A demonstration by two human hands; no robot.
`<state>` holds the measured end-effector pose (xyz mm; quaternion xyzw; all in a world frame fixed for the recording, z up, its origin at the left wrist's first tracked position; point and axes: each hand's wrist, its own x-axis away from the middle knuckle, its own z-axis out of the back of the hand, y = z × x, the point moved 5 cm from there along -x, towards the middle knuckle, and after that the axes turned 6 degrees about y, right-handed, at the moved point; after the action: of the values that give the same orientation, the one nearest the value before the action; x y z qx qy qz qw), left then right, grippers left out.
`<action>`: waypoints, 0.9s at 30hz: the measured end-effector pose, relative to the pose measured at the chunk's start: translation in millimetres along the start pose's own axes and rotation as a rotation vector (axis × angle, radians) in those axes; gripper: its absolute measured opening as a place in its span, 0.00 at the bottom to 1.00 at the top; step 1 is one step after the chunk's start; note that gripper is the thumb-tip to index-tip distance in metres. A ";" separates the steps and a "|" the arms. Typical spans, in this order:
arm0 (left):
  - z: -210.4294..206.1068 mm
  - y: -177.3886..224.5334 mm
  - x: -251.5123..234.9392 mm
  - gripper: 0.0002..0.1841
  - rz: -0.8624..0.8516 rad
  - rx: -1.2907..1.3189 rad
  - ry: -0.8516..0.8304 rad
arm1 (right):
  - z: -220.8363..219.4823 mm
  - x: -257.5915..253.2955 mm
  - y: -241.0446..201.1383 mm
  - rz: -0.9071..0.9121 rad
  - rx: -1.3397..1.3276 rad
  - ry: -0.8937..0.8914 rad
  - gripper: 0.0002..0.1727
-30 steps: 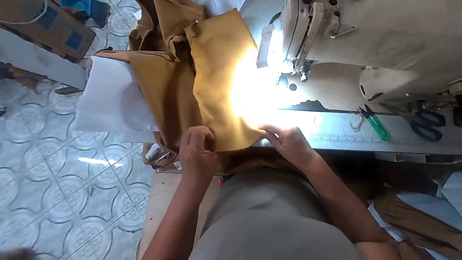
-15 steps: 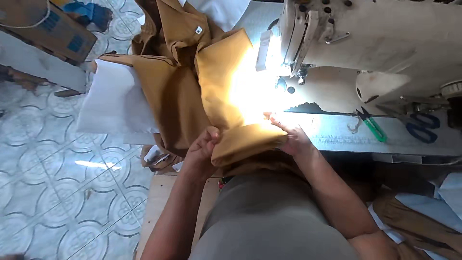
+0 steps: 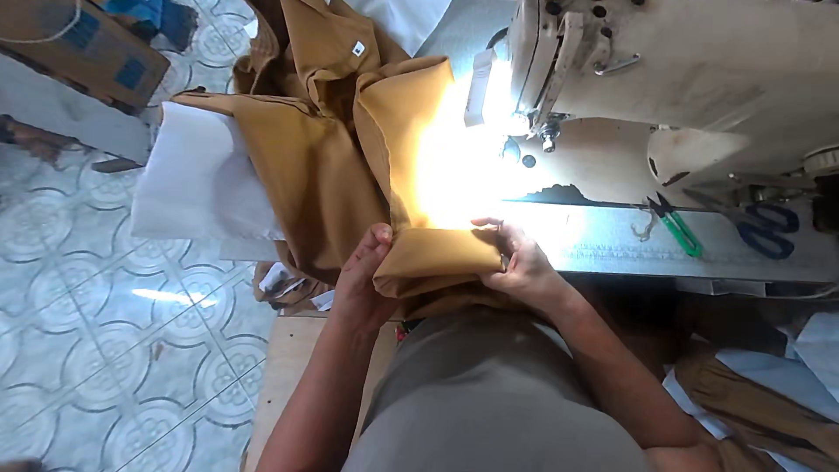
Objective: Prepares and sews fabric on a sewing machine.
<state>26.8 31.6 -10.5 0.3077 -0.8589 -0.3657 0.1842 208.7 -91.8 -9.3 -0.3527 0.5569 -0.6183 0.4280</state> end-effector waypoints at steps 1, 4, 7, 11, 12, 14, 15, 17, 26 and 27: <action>-2.5 0.8 0.3 0.07 -0.003 -0.016 -0.016 | -2.5 -0.7 -0.6 0.025 0.081 0.082 0.37; -4.8 3.2 3.9 0.08 0.036 -0.150 -0.036 | -3.6 0.9 -2.7 0.006 0.269 0.307 0.27; 5.0 10.0 9.0 0.21 0.075 -0.391 0.006 | 8.0 2.9 -15.7 -0.034 0.211 0.463 0.24; 1.1 14.5 14.6 0.41 0.038 -0.796 0.021 | 9.6 4.9 -30.6 0.014 0.143 0.497 0.25; -2.7 14.8 15.2 0.40 0.013 -0.887 0.046 | 9.9 4.5 -29.6 0.012 0.143 0.494 0.25; -7.3 14.2 15.9 0.35 -0.045 -0.977 0.087 | 11.1 4.6 -24.0 -0.009 0.129 0.492 0.25; -8.1 13.7 15.8 0.32 -0.076 -0.990 0.108 | 11.7 5.1 -21.5 -0.010 0.123 0.492 0.25; -7.5 12.4 15.2 0.28 -0.109 -0.994 0.158 | 12.4 6.7 -18.7 0.020 0.130 0.494 0.26; -7.9 5.1 17.2 0.27 -0.296 -1.350 0.443 | 9.3 15.3 -12.9 0.156 0.396 0.544 0.25; -9.6 8.1 17.9 0.27 -0.349 -1.445 0.460 | 9.1 16.7 -11.8 0.163 0.428 0.547 0.25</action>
<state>15.5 19.2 3.5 0.3101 -0.2867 -0.7855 0.4523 208.9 -110.6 2.9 -0.0310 0.5349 -0.7563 0.3753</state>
